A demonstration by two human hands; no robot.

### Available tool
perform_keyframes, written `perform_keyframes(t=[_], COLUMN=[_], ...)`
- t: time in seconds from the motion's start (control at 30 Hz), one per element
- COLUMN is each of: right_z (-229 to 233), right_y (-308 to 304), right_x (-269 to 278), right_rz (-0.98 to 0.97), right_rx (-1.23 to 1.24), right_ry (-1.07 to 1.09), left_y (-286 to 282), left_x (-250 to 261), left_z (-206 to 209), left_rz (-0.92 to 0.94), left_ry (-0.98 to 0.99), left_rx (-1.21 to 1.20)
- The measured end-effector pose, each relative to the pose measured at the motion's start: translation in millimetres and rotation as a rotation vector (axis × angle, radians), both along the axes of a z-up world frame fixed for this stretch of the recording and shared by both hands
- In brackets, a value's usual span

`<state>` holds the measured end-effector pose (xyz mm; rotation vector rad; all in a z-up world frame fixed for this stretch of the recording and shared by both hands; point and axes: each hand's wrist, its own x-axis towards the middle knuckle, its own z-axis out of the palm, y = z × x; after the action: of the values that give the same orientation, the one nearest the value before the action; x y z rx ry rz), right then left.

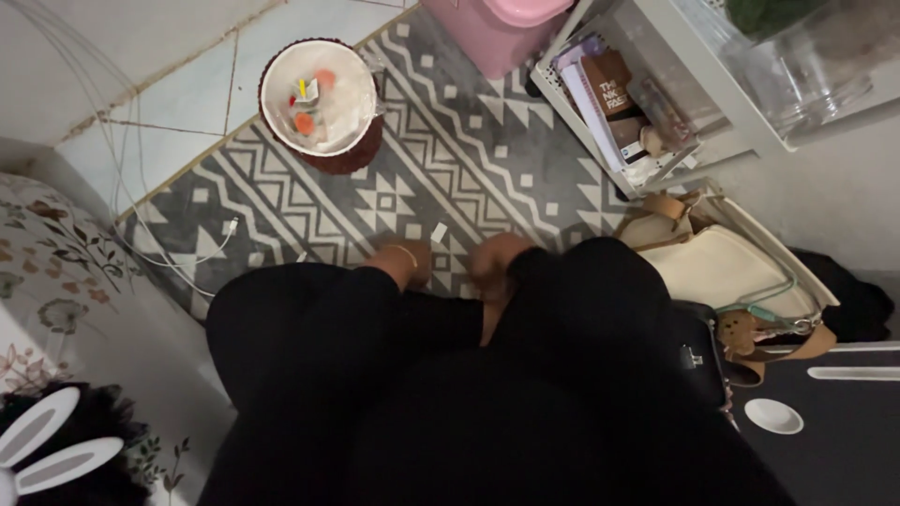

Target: Organizing various craft items, including flowers and pipe cleaners, into storage bins and reviewing documents.

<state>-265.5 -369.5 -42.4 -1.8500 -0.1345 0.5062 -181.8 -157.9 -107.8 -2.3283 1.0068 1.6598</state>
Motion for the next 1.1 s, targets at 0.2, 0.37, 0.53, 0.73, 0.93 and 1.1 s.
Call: perform_keyframes(t=[0.2, 0.37, 0.53, 0.73, 0.93, 1.1], right_z=[-12, -113, -96, -89, -59, -12], right_y=[5, -28, 43, 21, 135, 154], right_x=[29, 25, 16, 33, 14, 41], right_rz=[-0.087, 0.490, 0.093, -0.389, 0.508, 0.480], right_rx=[0.083, 0.329, 0.047, 0.060, -0.655, -0.638], right_ry=[0.346, 0.347, 0.705, -0.022, -0.983, -0.991], left_y=[26, 73, 80, 99, 121, 163], left_x=[47, 105, 98, 113, 103, 101], left_z=[-29, -18, -21, -15, 60, 71], left_rz=[0.341, 0.180, 0.295, 0.425, 0.572, 1.064], left_ry=[-0.170, 0.077, -0.063, -0.271, -0.603, -0.643], left_rx=[-0.926, -0.453, -0.542, -0.628, -0.719, -0.758])
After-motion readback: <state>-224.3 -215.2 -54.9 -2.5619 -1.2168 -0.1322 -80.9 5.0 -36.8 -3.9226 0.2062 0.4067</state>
